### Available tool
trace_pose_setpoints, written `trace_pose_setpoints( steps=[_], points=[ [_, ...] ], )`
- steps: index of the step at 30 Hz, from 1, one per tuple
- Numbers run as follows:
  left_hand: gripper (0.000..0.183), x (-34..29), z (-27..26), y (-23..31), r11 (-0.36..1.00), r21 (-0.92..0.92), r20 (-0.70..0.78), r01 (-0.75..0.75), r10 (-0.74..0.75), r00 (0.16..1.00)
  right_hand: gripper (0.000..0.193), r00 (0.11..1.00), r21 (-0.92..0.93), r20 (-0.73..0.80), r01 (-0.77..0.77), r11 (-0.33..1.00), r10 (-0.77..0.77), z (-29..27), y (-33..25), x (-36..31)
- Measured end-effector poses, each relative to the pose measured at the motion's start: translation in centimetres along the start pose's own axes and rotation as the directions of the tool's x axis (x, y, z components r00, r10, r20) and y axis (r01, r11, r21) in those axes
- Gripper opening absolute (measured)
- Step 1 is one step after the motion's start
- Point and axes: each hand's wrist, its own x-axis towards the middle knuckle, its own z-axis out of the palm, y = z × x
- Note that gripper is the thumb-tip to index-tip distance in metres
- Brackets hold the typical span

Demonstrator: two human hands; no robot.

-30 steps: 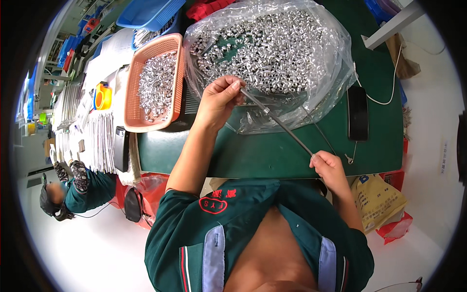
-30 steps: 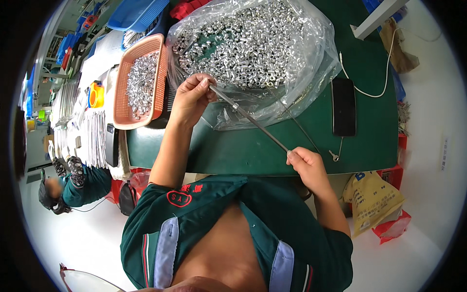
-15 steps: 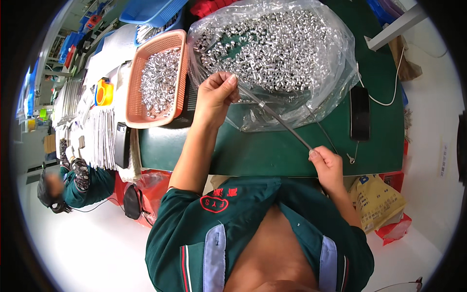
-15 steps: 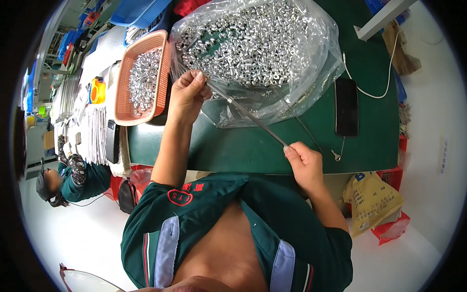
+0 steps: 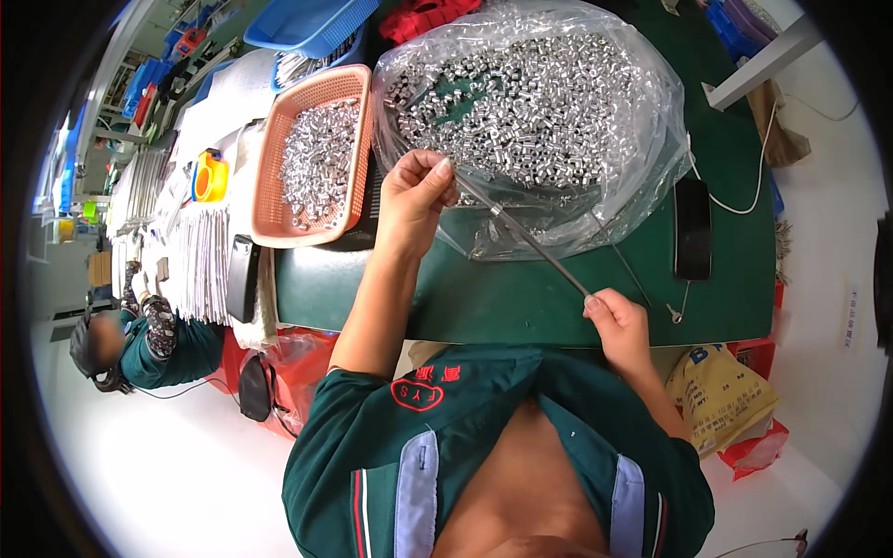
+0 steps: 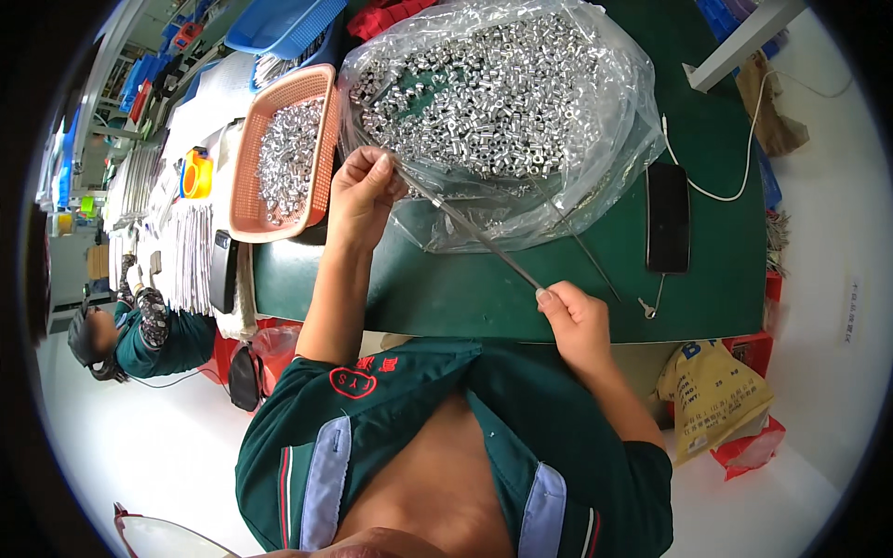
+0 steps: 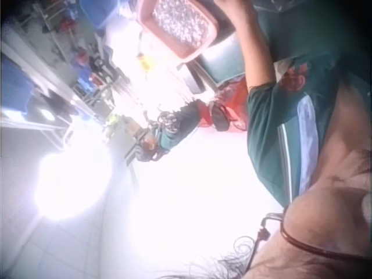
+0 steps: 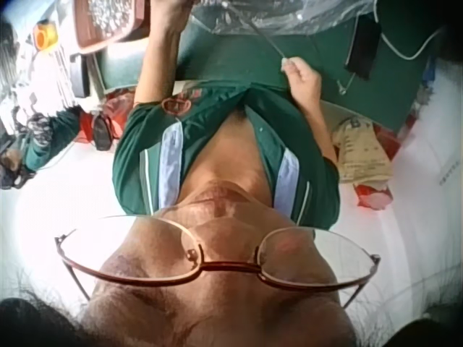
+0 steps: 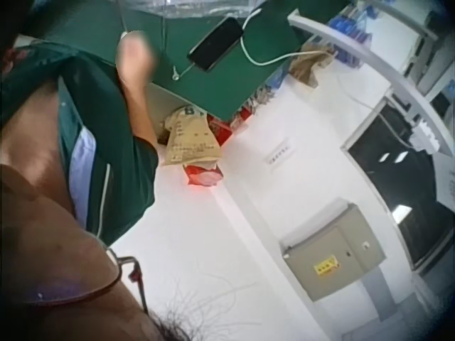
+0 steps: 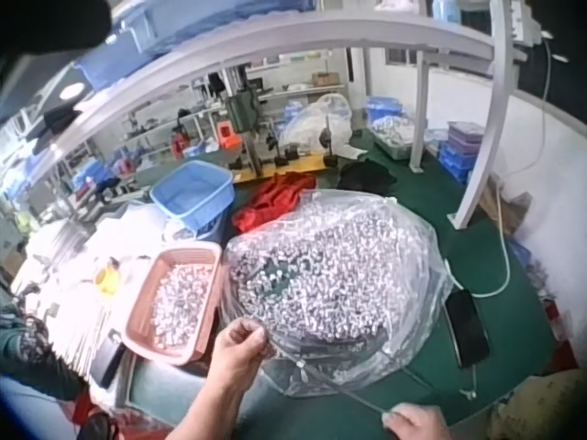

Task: The person uses a long metal rod to pick up small silver cylindrical metal parts from a large plastic bag and threads them onto the rod. The person holds the rod with both hands and repeatedly inserts the parts into the rod's opening. A coworker is visible in the background working at a separate station.

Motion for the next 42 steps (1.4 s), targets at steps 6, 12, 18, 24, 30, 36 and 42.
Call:
trace_pose_setpoints(
  steps=[6,12,18,24,30,36,42],
  points=[
    [0.014,-0.4,-0.6,0.1,0.982,0.184,-0.004,0.046,-0.046,0.999,0.024,0.999,0.026,0.024,0.040,0.999,-0.041,0.2,-0.5,0.1],
    [0.026,-0.8,0.5,0.1,0.983,0.175,0.024,0.060,-0.065,0.998,0.027,0.998,0.082,0.052,0.017,0.997,-0.021,0.3,-1.2,0.6],
    [0.031,-1.2,0.2,-0.3,0.917,0.387,0.062,0.093,-0.126,0.990,0.030,0.984,0.234,0.149,-0.133,0.963,0.099,-0.1,-1.1,0.8],
    [0.020,-2.2,1.9,-1.7,0.926,0.331,0.052,0.181,-0.209,0.977,0.031,0.949,0.366,0.269,-0.256,0.895,0.162,-0.1,-0.7,1.0],
    [0.012,-2.3,1.2,-2.4,0.952,0.276,0.057,0.135,-0.156,0.986,0.031,0.928,0.438,0.320,-0.323,0.839,0.190,0.0,-0.7,1.1],
    [0.011,-3.0,1.3,-2.1,0.913,0.407,0.104,0.001,-0.047,0.993,0.030,0.920,0.514,0.329,-0.365,0.776,0.215,0.1,-0.6,1.3],
    [0.018,-3.9,1.8,-0.1,0.353,0.932,0.106,-0.089,-0.031,0.994,0.029,0.919,0.560,0.320,-0.379,0.737,0.230,-0.3,-0.6,1.5]
  ],
)
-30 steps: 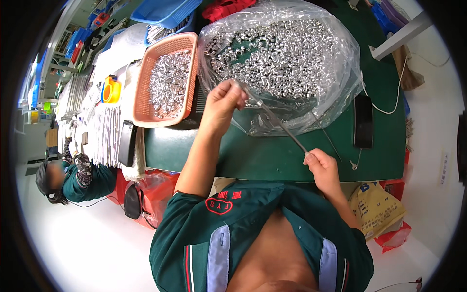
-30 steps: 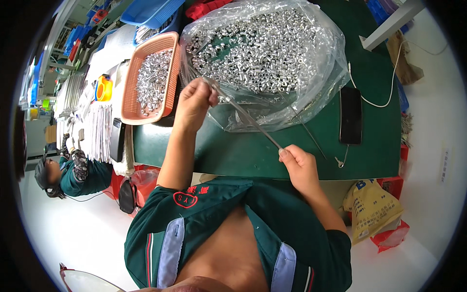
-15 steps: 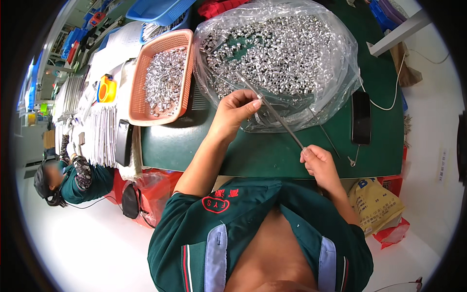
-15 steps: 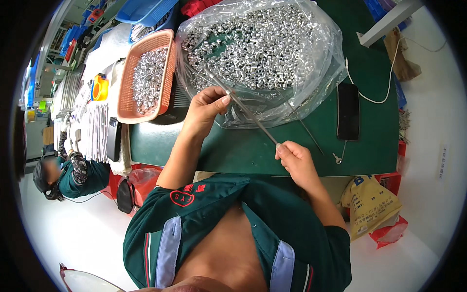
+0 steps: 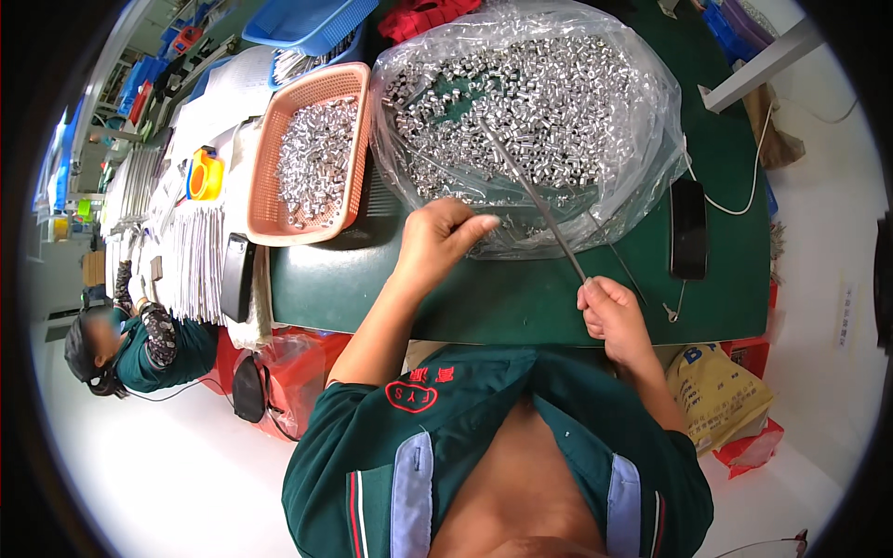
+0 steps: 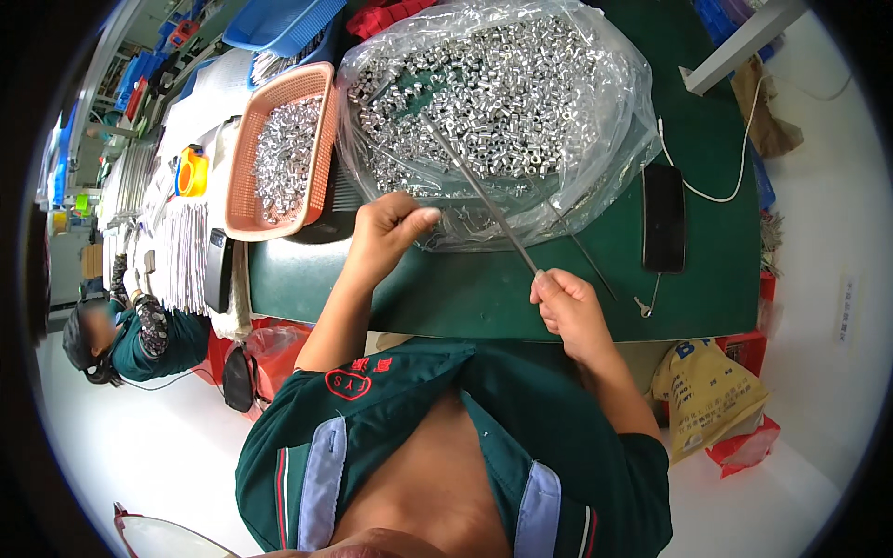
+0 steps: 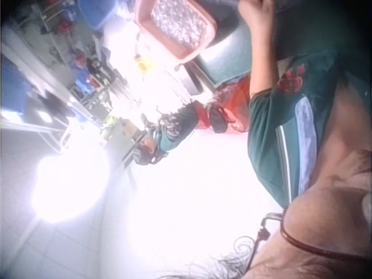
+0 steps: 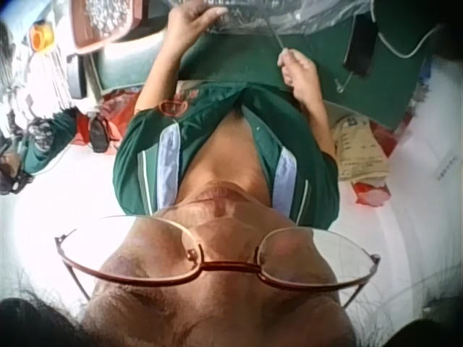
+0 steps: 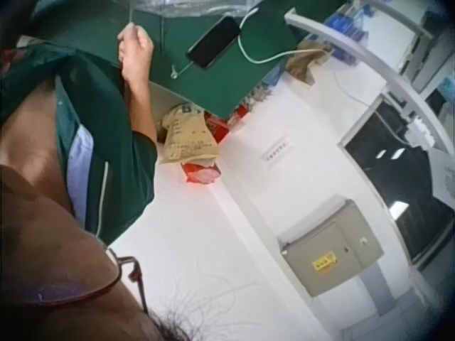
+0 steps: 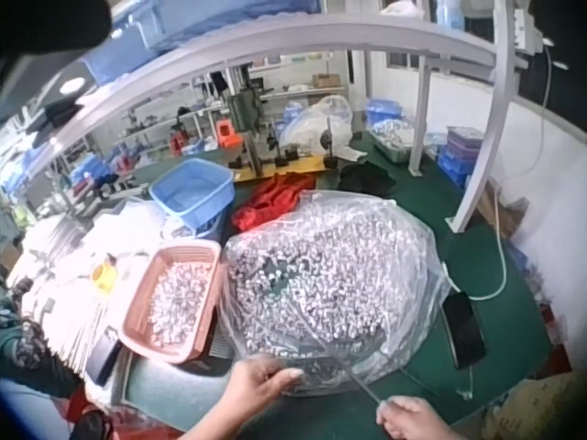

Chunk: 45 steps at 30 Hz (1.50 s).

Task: The person uses a long metal rod to pick up small silver cylindrical metal parts from a large plastic bag and threads them onto the rod. The person holds the rod with both hands and repeatedly inserts the parts into the rod's opening. A coworker is visible in the background working at a separate station.

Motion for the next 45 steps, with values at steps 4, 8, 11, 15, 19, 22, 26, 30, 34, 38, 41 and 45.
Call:
trace_pose_setpoints(
  steps=[4,8,11,15,19,22,26,30,34,38,41,45],
  points=[
    [0.033,0.2,0.3,0.6,0.996,-0.083,-0.111,0.014,-0.023,0.994,0.030,0.999,-0.014,0.042,-0.026,1.000,0.026,0.5,0.1,0.1],
    [0.030,0.8,1.1,0.2,0.673,-0.726,0.018,0.142,-0.188,0.982,0.031,0.996,-0.075,0.083,-0.026,0.997,0.032,1.2,0.4,0.4],
    [0.021,1.1,1.4,-0.4,0.511,-0.851,0.025,0.122,-0.192,0.981,0.031,0.996,-0.111,0.085,-0.023,0.994,0.033,1.8,0.4,0.5],
    [0.018,0.5,0.9,-0.6,0.420,-0.907,-0.079,0.037,-0.255,0.964,0.030,0.996,-0.188,0.086,0.021,0.982,-0.005,2.6,0.2,0.9],
    [0.017,0.4,-0.7,-0.4,0.325,-0.944,-0.148,-0.052,-0.280,0.948,0.029,0.995,-0.240,0.103,0.037,0.970,-0.012,3.1,0.0,1.1],
    [0.016,0.4,-1.6,-1.2,0.286,-0.953,-0.186,-0.102,-0.285,0.941,0.029,0.995,-0.282,0.100,0.049,0.958,-0.021,3.3,0.1,1.2],
    [0.024,0.4,-2.8,-1.0,0.308,-0.949,-0.138,-0.067,-0.213,0.967,0.029,0.995,-0.299,0.097,0.058,0.952,-0.030,3.4,0.1,1.2],
    [0.027,0.4,-4.1,-1.1,0.294,-0.951,-0.162,-0.096,-0.211,0.964,0.028,0.994,-0.324,0.109,0.051,0.945,-0.016,3.6,-0.2,1.2],
    [0.022,0.1,-4.9,-1.5,0.368,-0.924,-0.229,-0.105,-0.311,0.923,0.028,0.992,-0.382,0.120,0.090,0.920,-0.047,4.0,-0.2,1.5],
    [0.020,0.3,-7.3,-1.9,0.380,-0.903,-0.345,-0.203,-0.356,0.868,0.026,0.989,-0.455,0.107,0.138,0.880,-0.099,3.6,0.2,1.6],
    [0.020,0.1,-11.1,-3.0,0.674,-0.733,-0.407,-0.094,-0.324,0.854,0.025,0.983,-0.499,0.051,0.180,0.848,-0.179,3.2,0.5,1.6],
    [0.033,1.0,-14.9,-3.8,0.911,0.351,-0.569,0.218,0.023,0.822,0.025,0.976,-0.490,-0.033,0.172,0.855,-0.215,2.1,0.6,1.4]
  ],
)
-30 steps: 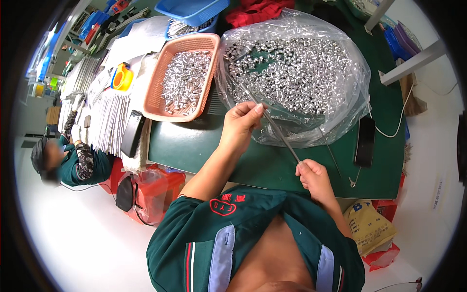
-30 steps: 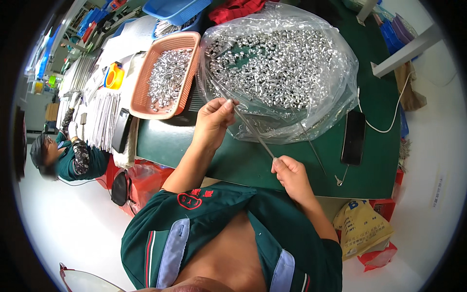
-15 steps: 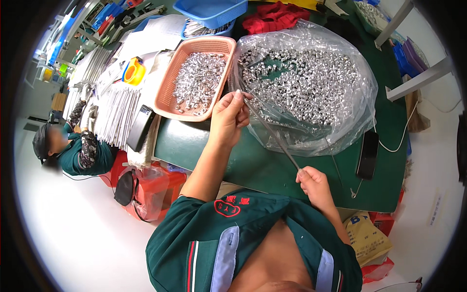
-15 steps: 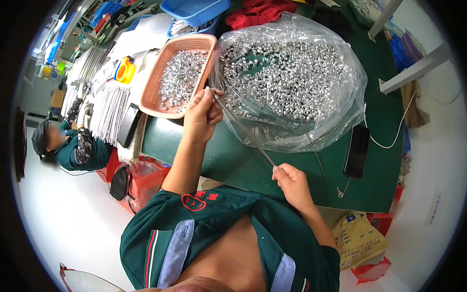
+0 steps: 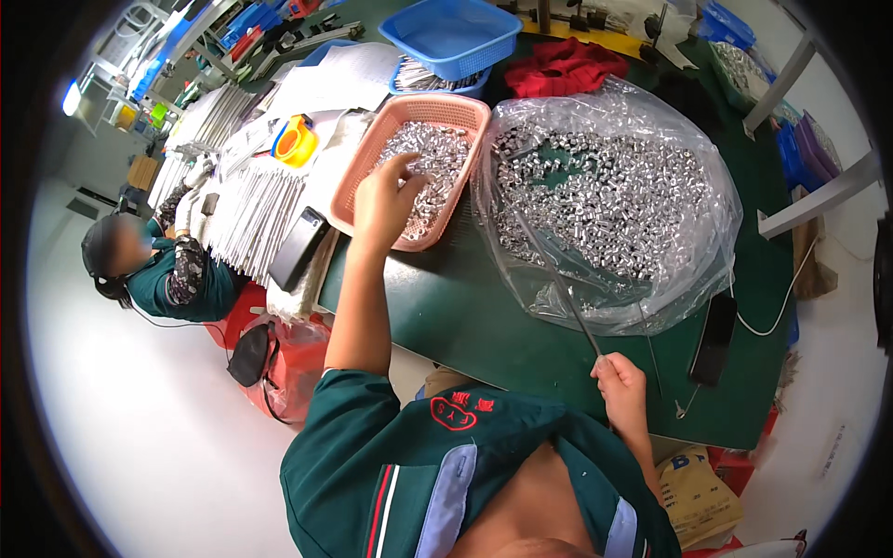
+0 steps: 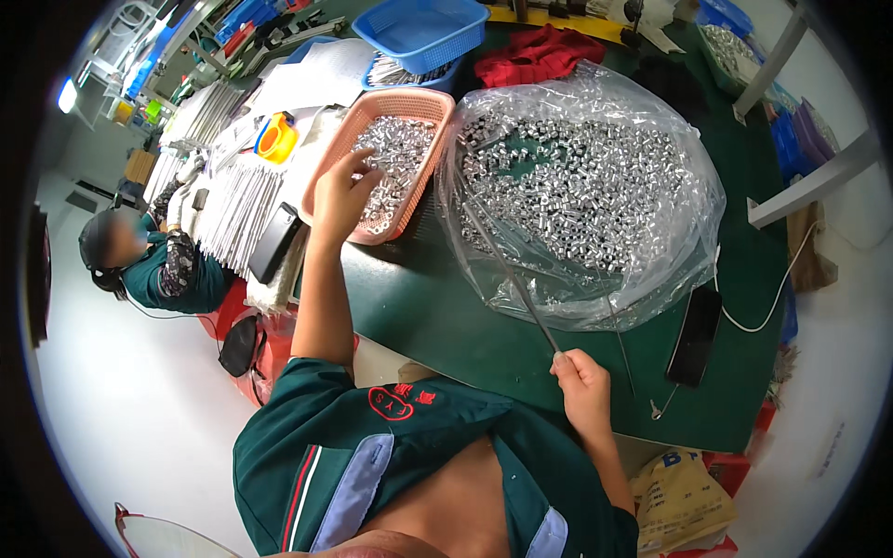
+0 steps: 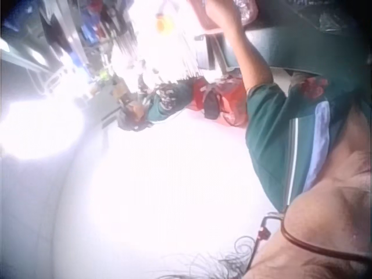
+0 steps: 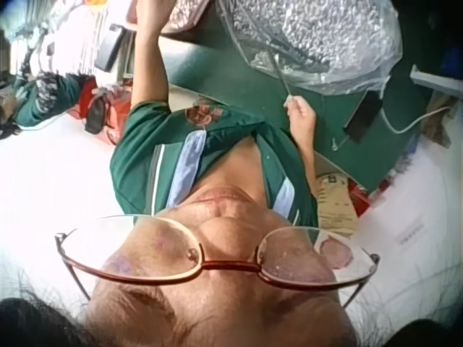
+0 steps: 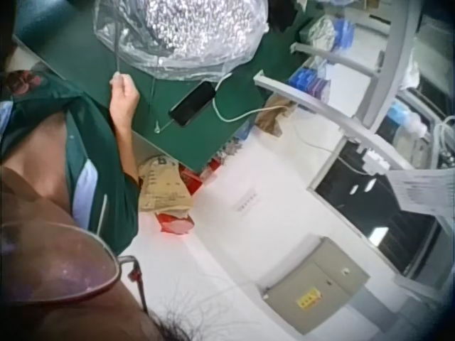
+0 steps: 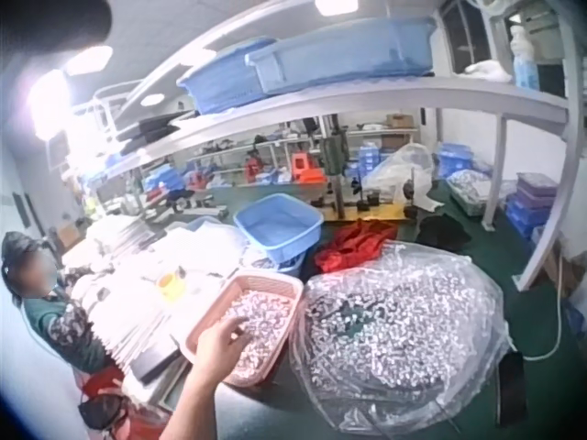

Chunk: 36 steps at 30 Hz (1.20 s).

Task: The person uses a long metal rod to pick up small silver cylindrical metal parts from a large plastic bag and threads them onto the rod. The person holds the rod with both hands and repeatedly inserts the parts into the rod's opening. A coworker is visible in the background working at a separate station.

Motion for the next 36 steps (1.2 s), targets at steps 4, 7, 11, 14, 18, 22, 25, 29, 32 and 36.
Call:
trace_pose_setpoints(
  steps=[4,7,11,14,18,22,25,29,32,36],
  points=[
    [0.036,0.9,0.5,1.3,0.984,0.159,-0.119,-0.076,0.095,0.988,0.024,0.999,0.022,-0.041,0.006,1.000,-0.005,-0.7,0.9,-0.3],
    [0.021,0.3,4.0,4.1,0.910,-0.411,-0.065,-0.056,0.031,0.997,0.024,0.999,0.004,-0.050,-0.005,1.000,0.005,-0.9,1.0,-0.2],
    [0.019,-0.2,9.1,7.4,0.906,-0.392,0.157,-0.157,0.234,0.960,0.025,0.999,0.029,-0.049,0.000,1.000,0.001,-1.6,1.3,-0.7],
    [0.023,0.3,12.0,9.1,0.929,-0.272,0.315,-0.253,0.334,0.888,0.026,0.999,0.061,-0.050,0.002,0.998,0.001,-2.1,1.6,-1.0],
    [0.043,1.0,15.4,9.7,0.872,-0.102,0.276,-0.479,0.488,0.828,0.024,0.999,0.129,-0.036,-0.003,0.992,0.007,-2.4,1.8,-1.0],
    [0.057,1.5,18.0,11.1,0.807,0.026,0.304,-0.590,0.556,0.774,0.023,1.000,0.158,-0.022,-0.007,0.987,0.010,-2.6,2.0,-0.8],
    [0.053,2.1,19.9,11.4,0.761,0.112,0.294,-0.639,0.589,0.753,0.022,1.000,0.157,-0.018,-0.003,0.988,0.006,-2.8,2.0,-0.8],
    [0.047,2.9,21.3,12.0,0.743,0.150,0.290,-0.652,0.598,0.747,0.021,1.000,0.151,-0.020,0.011,0.989,-0.008,-3.0,2.1,-0.8],
    [0.043,3.4,21.6,12.2,0.731,0.080,0.292,-0.678,0.633,0.717,0.021,1.000,0.136,-0.010,0.012,0.991,-0.010,-3.3,2.3,-0.7],
    [0.033,3.6,22.0,12.5,0.709,0.024,0.325,-0.705,0.661,0.676,0.022,1.000,0.141,-0.007,0.021,0.990,-0.020,-3.2,2.7,-0.6]
  ],
)
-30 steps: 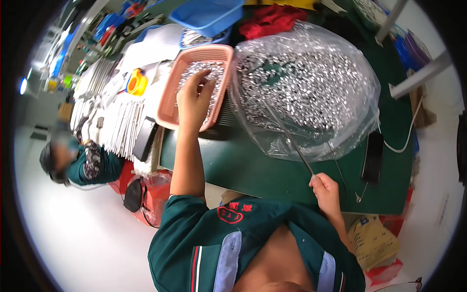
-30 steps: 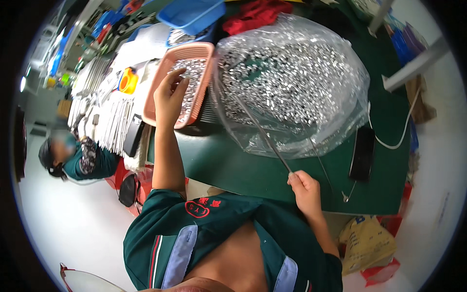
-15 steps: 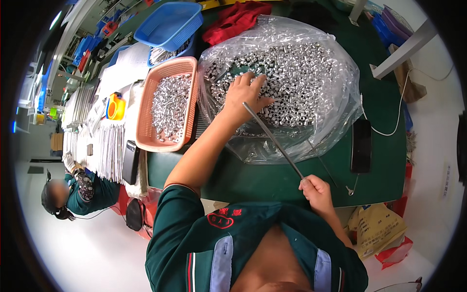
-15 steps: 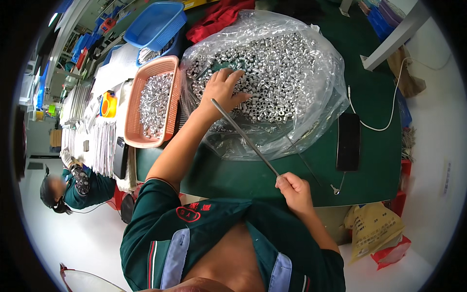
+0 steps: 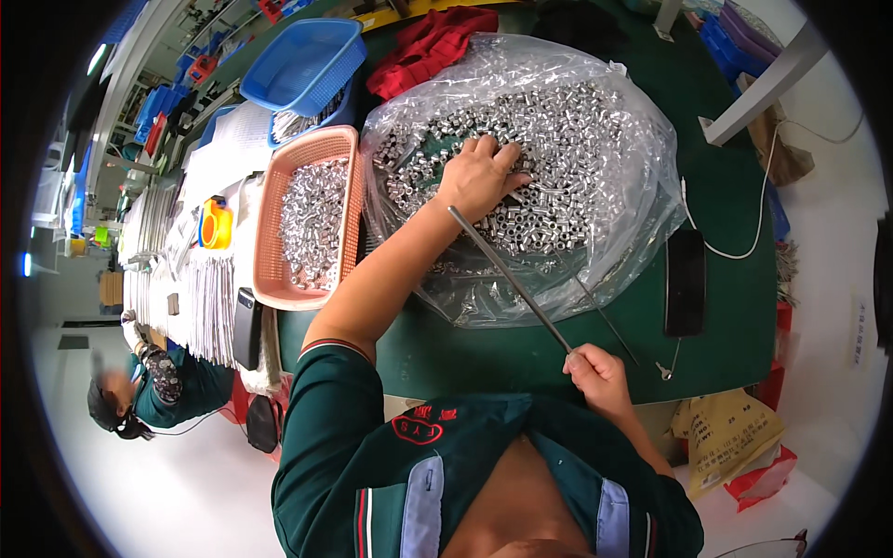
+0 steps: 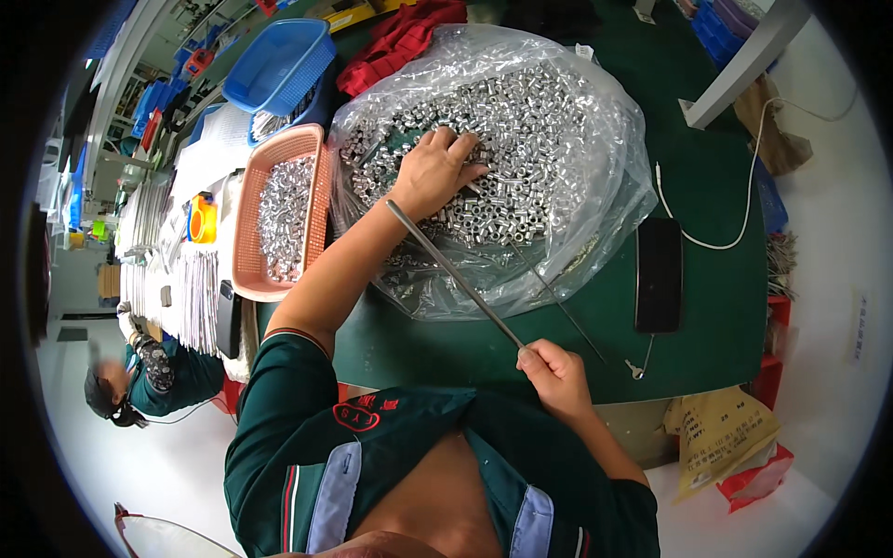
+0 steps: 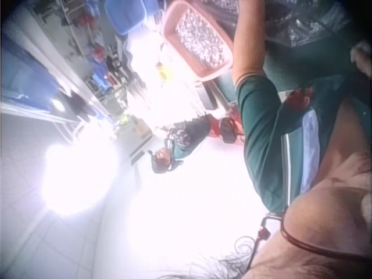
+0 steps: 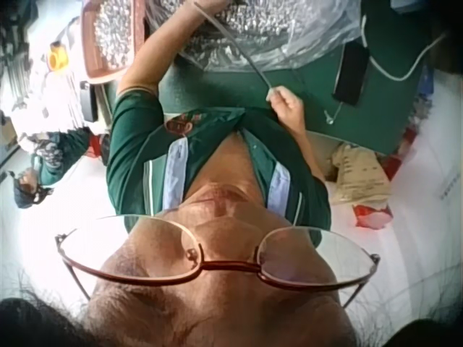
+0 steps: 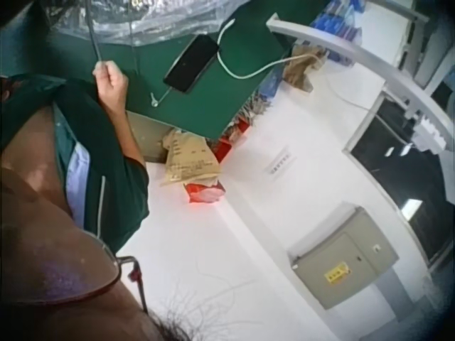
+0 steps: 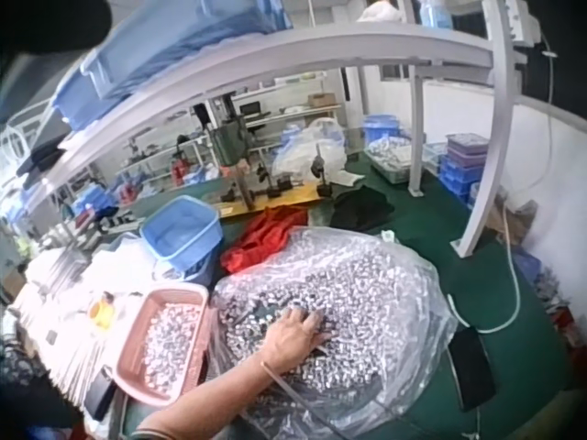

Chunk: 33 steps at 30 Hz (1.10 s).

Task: The person uses a long metal rod to pick up small silver cylindrical metal parts from a large plastic bag and threads them onto the rod. The person holds the rod with both hands and repeatedly inserts the parts into the rod's opening. A coworker is visible in the background working at a separate station.

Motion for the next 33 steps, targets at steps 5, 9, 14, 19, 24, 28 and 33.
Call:
trace_pose_setpoints(
  steps=[5,9,14,19,24,28,33],
  points=[
    [0.028,0.2,1.0,0.2,0.999,0.036,0.080,0.012,-0.014,0.997,0.021,1.000,-0.005,-0.009,0.029,1.000,-0.029,0.2,-0.6,0.0],
    [0.027,0.1,1.7,0.0,0.997,-0.028,0.006,0.078,-0.078,0.997,0.021,1.000,-0.025,-0.025,0.019,1.000,-0.019,0.3,-0.7,-0.2],
    [0.027,0.3,0.4,-1.8,0.724,-0.595,0.022,0.348,-0.419,0.908,0.022,0.999,0.006,-0.039,-0.001,1.000,0.001,0.5,-0.9,-0.3],
    [0.026,-2.0,-2.4,-3.8,-0.921,-0.316,0.619,0.227,-0.018,0.786,0.024,1.000,0.120,-0.017,-0.018,0.993,0.021,0.6,-0.4,-0.1],
    [0.028,-3.5,-3.0,-2.3,-0.968,-0.193,0.770,-0.161,-0.252,0.586,0.026,0.997,0.197,-0.011,-0.076,0.977,0.080,0.7,-0.6,0.0],
    [0.028,-4.9,-3.9,-1.8,-0.973,-0.214,0.748,-0.085,-0.219,0.626,0.026,0.995,0.255,0.000,-0.094,0.962,0.097,0.9,-0.7,0.1],
    [0.032,-7.9,-4.1,-1.9,-0.969,-0.232,0.590,0.088,-0.068,0.805,0.026,0.995,0.199,-0.009,-0.099,0.975,0.103,1.2,-1.1,-0.1]
  ],
)
